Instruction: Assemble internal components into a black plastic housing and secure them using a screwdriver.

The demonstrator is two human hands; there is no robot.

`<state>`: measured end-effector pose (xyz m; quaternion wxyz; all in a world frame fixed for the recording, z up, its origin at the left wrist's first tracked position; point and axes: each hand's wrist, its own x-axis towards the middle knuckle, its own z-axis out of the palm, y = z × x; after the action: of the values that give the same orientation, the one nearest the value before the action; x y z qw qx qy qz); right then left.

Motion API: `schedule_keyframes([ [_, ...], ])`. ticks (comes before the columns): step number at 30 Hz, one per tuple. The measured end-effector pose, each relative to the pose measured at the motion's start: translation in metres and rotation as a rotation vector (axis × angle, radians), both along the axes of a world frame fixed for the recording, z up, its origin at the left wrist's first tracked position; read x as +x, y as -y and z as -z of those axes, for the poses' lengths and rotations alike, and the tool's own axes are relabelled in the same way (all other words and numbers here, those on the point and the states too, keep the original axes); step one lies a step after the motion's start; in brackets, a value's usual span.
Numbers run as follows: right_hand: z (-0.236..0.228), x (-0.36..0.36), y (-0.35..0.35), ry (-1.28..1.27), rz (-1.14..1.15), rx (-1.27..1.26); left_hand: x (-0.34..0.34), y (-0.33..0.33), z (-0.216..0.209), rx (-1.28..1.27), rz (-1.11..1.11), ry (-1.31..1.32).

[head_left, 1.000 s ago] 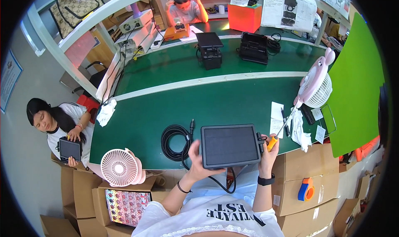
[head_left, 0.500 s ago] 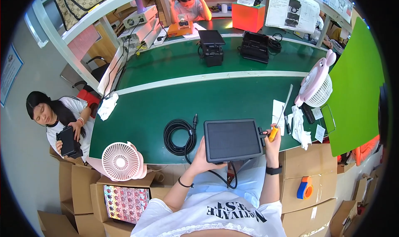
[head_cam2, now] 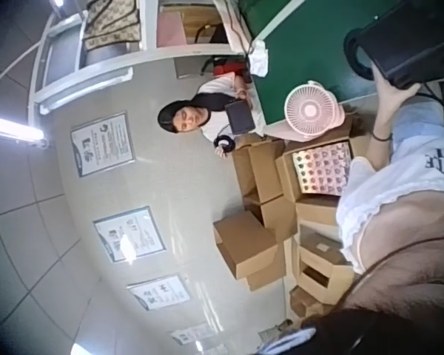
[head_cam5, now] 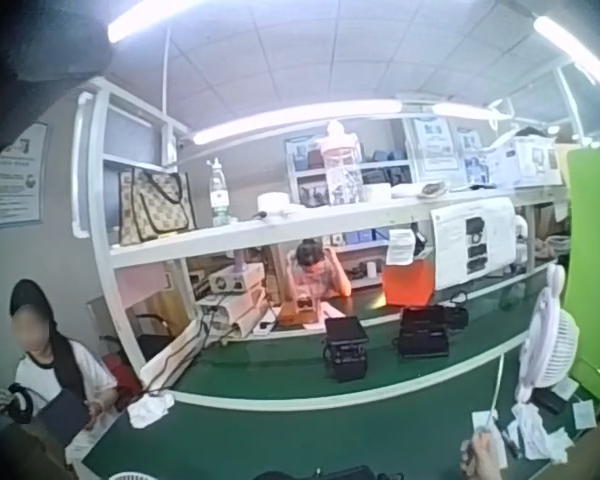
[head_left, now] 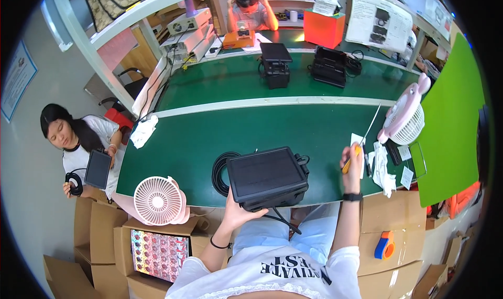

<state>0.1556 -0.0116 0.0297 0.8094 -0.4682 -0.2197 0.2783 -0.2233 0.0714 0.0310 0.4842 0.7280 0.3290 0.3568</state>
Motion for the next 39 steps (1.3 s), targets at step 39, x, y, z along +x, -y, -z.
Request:
schedule_keyframes([
  [39, 0.025, -0.062, 0.032, 0.414, 0.001, -0.464, 0.225, -0.247, -0.049, 0.373, -0.21, 0.085],
])
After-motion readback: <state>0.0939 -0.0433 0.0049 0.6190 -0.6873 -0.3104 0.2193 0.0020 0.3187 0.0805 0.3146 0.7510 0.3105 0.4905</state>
